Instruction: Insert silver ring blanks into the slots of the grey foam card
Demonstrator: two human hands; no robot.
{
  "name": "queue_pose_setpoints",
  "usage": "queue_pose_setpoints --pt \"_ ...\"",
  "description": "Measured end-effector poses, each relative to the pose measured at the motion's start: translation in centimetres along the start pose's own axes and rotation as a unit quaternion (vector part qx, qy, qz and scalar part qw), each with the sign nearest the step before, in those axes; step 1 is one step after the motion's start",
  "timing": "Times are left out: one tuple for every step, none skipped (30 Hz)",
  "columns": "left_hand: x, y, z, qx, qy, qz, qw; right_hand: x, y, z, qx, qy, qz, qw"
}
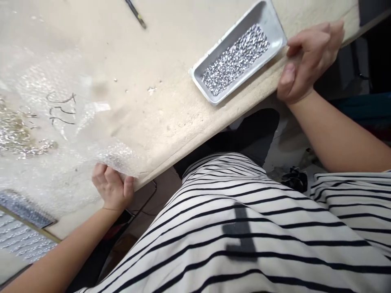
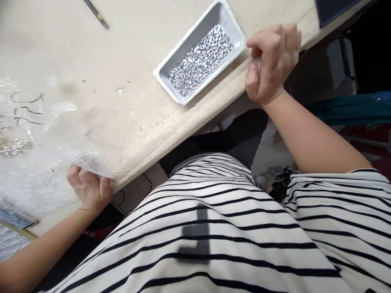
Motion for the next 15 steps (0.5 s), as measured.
queue_pose_setpoints --pt "0.0 -0.1 -0.1 0.005 0.005 -0.004 1.0 0.0 0.1 -0.2 0.016 -0.008 -0.004 1.0" --pt "-0.1 -0.3 -0.2 0.011 0.012 -0.008 1.0 -0.1 0.2 -0.5 0.033 -0.016 -0.006 0.999" --pt "-0.1 -0.4 -0.3 0.019 0.019 -0.013 1.0 -0.3 0.2 -0.8 0.05 -0.026 -0.004 0.998" --pt "-0.2 -0.6 -0.4 0.027 0.027 -0.017 0.999 -0.5 0.1 -1.1 0.068 -0.038 0.001 0.997" --pt "-0.3 -0.7 -0.4 0.038 0.035 -0.022 0.998 -0.9 -0.1 -1.5 0.091 -0.054 0.007 0.994" --pt "-0.4 -0.9 -0.4 0.052 0.045 -0.028 0.997 -1.3 -0.3 -1.8 0.112 -0.073 0.012 0.991" --pt "-0.5 -1.0 -0.3 0.067 0.054 -0.034 0.996 -1.7 -0.7 -2.1 0.14 -0.094 0.018 0.986" --pt "-0.7 -1.1 -0.1 0.082 0.063 -0.04 0.994 -2.0 -1.0 -2.3 0.167 -0.116 0.025 0.979" --pt "-0.8 -1.1 0.1 0.096 0.076 -0.046 0.991 -2.1 -1.3 -2.4 0.19 -0.133 0.03 0.972" --pt "-1.0 -1.2 0.3 0.111 0.086 -0.053 0.989 -2.1 -1.5 -2.4 0.211 -0.145 0.033 0.966" --pt "-1.3 -1.1 0.6 0.126 0.094 -0.061 0.986 -1.8 -1.5 -2.3 0.226 -0.152 0.036 0.962" --pt "-1.6 -1.0 1.0 0.143 0.1 -0.068 0.982 -1.4 -1.5 -2.1 0.24 -0.157 0.039 0.957" --pt "-1.9 -0.8 1.3 0.158 0.107 -0.076 0.979 -1.0 -1.4 -1.9 0.256 -0.161 0.044 0.952" --pt "-2.2 -0.5 1.7 0.172 0.11 -0.084 0.975 -0.4 -1.2 -1.6 0.27 -0.171 0.053 0.946" --pt "-2.5 0.0 2.2 0.186 0.108 -0.095 0.972 0.1 -0.9 -1.4 0.284 -0.185 0.066 0.939"
Point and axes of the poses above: each hand's wrist, its own z-axis towards the middle knuckle, its own y-axis out of the back of the hand, x = y × z, the point moved 6 cm from there along z, towards the middle knuckle, and after that the axes turned 13 degrees about z, right-handed, at the moved point
